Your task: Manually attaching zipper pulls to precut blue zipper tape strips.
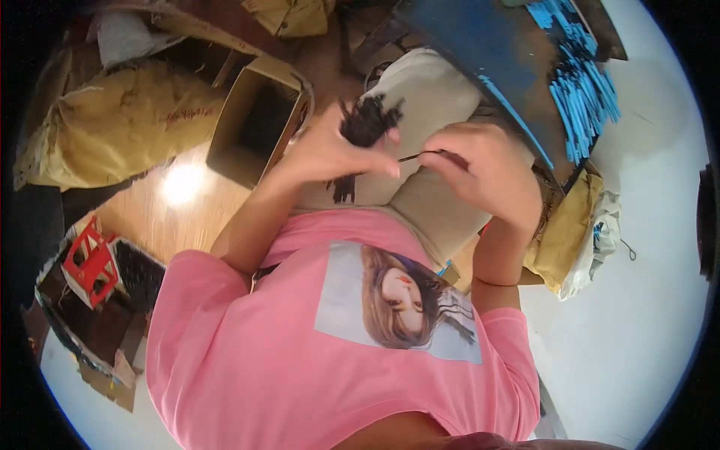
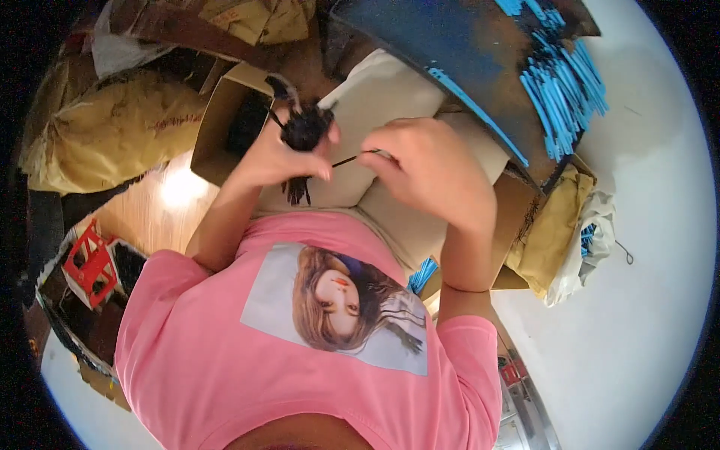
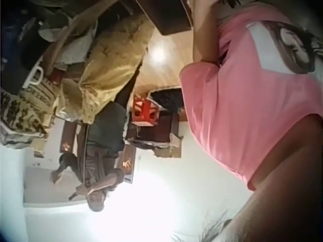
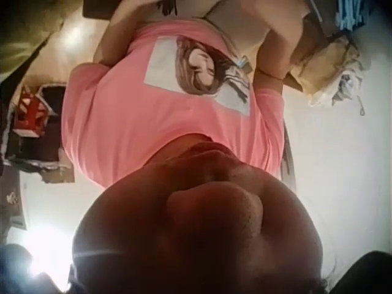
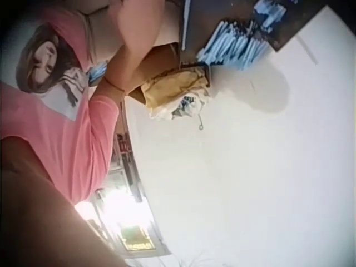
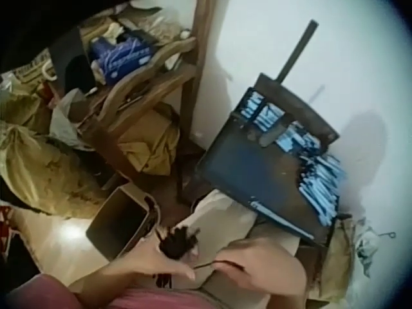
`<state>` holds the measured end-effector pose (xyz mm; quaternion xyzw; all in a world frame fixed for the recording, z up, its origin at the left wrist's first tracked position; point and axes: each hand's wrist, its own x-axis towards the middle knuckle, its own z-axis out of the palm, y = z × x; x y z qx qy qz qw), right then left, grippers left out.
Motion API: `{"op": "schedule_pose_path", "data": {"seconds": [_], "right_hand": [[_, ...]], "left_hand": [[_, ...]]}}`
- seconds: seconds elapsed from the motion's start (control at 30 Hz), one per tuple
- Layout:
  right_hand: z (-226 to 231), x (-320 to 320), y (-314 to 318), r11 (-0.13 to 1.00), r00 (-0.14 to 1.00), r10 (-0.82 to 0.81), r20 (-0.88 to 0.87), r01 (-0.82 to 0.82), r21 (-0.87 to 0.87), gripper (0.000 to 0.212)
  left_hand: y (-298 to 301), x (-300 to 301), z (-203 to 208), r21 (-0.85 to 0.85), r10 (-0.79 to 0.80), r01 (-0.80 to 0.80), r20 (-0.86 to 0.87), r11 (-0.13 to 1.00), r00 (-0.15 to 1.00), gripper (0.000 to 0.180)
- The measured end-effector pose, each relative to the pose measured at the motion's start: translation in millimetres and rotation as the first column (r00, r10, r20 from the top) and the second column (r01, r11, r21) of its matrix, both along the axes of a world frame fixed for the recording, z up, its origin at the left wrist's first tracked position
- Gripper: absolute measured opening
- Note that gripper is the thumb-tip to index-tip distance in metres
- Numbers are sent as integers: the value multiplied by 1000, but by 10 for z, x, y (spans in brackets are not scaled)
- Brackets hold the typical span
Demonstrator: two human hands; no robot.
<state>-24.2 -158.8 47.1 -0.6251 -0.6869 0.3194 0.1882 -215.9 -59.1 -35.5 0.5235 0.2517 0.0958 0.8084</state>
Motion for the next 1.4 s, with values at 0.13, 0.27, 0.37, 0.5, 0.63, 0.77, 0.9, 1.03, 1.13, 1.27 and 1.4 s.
{"op": "schedule_pose_path", "data": {"seconds": [0.13, 0.27, 0.37, 0.5, 0.63, 0.77, 0.9, 1.03, 1.13, 1.27, 1.4], "right_hand": [[-2, -82, 19, 997, 994, -63, -93, 59, -45, 13], [-85, -164, 21, 981, 953, -189, -236, 194, -5, 14], [-127, -193, 1, 923, 867, -347, -358, 384, 36, 22], [-311, -250, -35, 667, 723, -418, -550, 655, 354, 33], [-501, -466, -91, 472, 583, -471, -662, 801, 369, 37], [-572, -602, 8, 315, 557, -457, -694, 831, 459, 43], [-557, -671, 151, 296, 625, -338, -704, 780, 551, 38], [-593, -693, 164, 319, 663, -339, -668, 749, 581, 31], [-565, -687, 111, 338, 594, -323, -737, 800, 496, 28], [-577, -440, -113, 266, 689, -440, -576, 712, 650, 23], [-499, -136, -601, 168, 576, -568, -588, 780, 602, 10]], "left_hand": [[-181, 141, -41, 100, -189, 185, 37, 978, 981, 37], [-290, 200, -23, 56, -29, 27, 33, 998, 999, 18], [-282, 181, -1, -32, 43, -42, 23, 999, 999, 10], [-192, 287, 128, -19, 309, -309, 129, 951, 942, 13], [-5, 527, 257, -376, 621, -518, 241, 768, 746, 12], [-17, 635, 272, -501, 656, -475, 284, 724, 700, 12], [-193, 786, 360, -529, 684, -501, 230, 685, 693, 14], [-245, 818, 303, -440, 561, -433, 215, 786, 799, 18], [-193, 827, 395, -344, 488, -418, 146, 841, 861, 17], [156, 951, 625, 227, 332, -369, 184, 901, 925, 13], [624, 1309, 934, 985, -39, -172, 172, 12, 984, 30]]}}
